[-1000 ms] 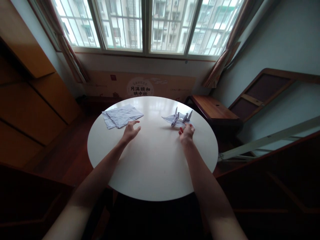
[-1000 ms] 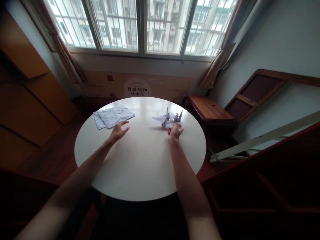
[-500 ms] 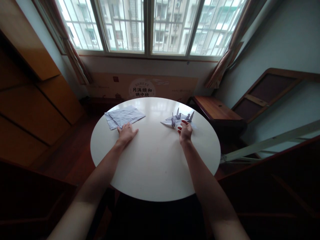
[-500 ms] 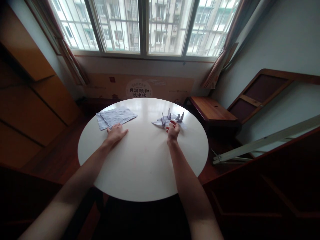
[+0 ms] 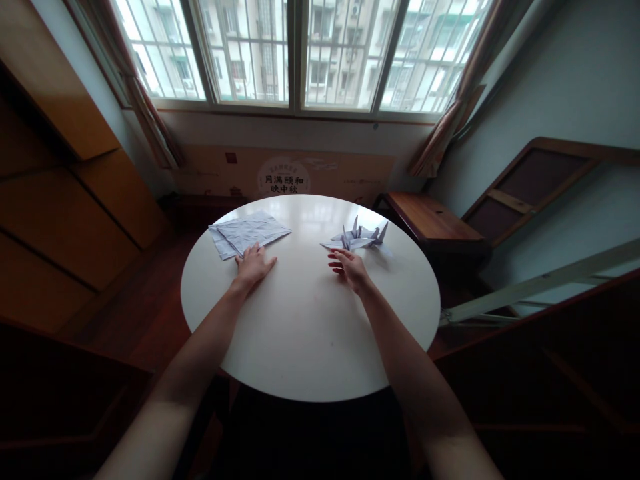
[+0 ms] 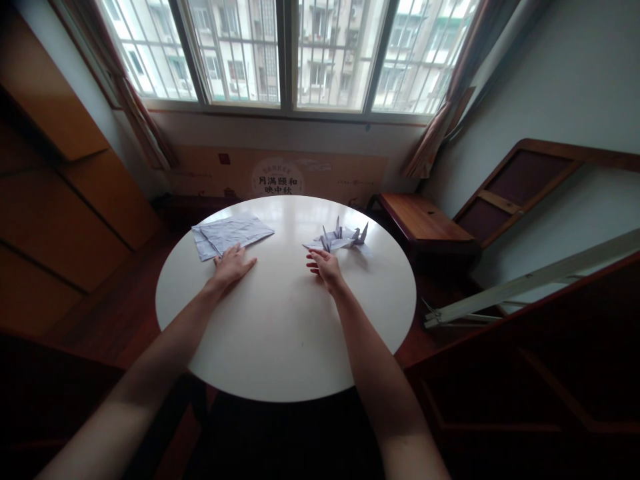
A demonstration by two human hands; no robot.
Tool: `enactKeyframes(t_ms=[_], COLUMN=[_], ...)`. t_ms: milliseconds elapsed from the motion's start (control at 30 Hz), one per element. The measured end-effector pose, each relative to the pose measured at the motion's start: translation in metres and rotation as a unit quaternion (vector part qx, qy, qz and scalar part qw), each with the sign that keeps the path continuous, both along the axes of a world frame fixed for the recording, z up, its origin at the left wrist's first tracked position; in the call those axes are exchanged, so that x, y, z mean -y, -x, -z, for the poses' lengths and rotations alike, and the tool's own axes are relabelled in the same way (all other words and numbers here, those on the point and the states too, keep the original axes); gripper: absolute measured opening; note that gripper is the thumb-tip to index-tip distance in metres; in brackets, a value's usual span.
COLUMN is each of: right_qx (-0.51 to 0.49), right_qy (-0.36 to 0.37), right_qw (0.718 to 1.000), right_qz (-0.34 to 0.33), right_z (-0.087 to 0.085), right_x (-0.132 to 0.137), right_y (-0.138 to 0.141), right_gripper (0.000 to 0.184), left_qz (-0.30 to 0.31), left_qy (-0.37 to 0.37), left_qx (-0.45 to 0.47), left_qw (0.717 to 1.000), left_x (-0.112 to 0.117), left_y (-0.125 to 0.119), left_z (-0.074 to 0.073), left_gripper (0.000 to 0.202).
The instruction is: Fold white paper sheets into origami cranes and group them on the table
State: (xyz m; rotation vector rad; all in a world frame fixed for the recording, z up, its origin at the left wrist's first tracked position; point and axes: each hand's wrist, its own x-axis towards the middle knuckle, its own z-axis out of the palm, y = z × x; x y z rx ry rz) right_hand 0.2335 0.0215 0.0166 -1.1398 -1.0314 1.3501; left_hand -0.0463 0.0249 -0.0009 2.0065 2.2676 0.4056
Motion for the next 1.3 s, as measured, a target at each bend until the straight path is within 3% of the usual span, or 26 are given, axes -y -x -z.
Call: enactKeyframes(t_ms=[167,300,467,533,633,767,867,1033,1100,1200,1300], right_qx=[0.011,0.012,0.004,0.001,0.008,0.085,0.12,0.055,0.068,0.147,0.217], right_qy=[-0.003,-0.006,0.008,0.014,0.013,-0.074,-0.132,-0.106,-0.119,-0.15,-0.175], right_qw=[1.0,1.0,1.0,0.999,0.998,0.989,0.982,0.989,0.984,0.962,0.942], right_qz=[0.01,0.007,0.018,0.033,0.063,0.096,0.065,-0.081,-0.117,-0.173,-0.185], right_z=[-0.001,-0.002,-0.002,-0.001,0.003,0.007,0.003,-0.009,-0.011,-0.008,-0.001], right_x=[0.001,0.002,0.0,-0.002,-0.007,-0.012,-0.01,0.002,0.006,0.007,0.002], right_y=[0.001,0.002,0.003,0.003,-0.001,-0.01,-0.014,-0.016,-0.015,-0.015,-0.016], right_gripper=[0.024,0.023,0.024,0.029,0.036,0.044,0.053,0.077,0.072,0.051,0.035], left_qz=[-0.01,0.002,0.169,0.256,0.355,0.408,0.387,0.223,0.163,0.11,0.135], left_qy=[-0.075,-0.173,-0.199,-0.175,-0.064,0.084,0.095,-0.012,-0.054,-0.088,-0.071], left_qx=[-0.005,0.009,0.109,0.185,0.291,0.345,0.414,0.561,0.584,0.593,0.568], left_qw=[0.997,0.985,0.959,0.933,0.886,0.841,0.819,0.797,0.793,0.793,0.809], left_x=[0.005,0.012,0.018,0.021,0.026,0.033,0.036,0.027,0.021,0.014,0.012], left_y=[-0.003,-0.005,-0.014,-0.02,-0.027,-0.027,-0.022,-0.015,-0.013,-0.01,-0.003], left_z=[-0.006,-0.02,-0.033,-0.034,-0.034,-0.041,-0.048,-0.047,-0.042,-0.036,-0.035], left_gripper=[0.052,0.04,0.034,0.035,0.031,0.024,0.031,0.051,0.059,0.072,0.085])
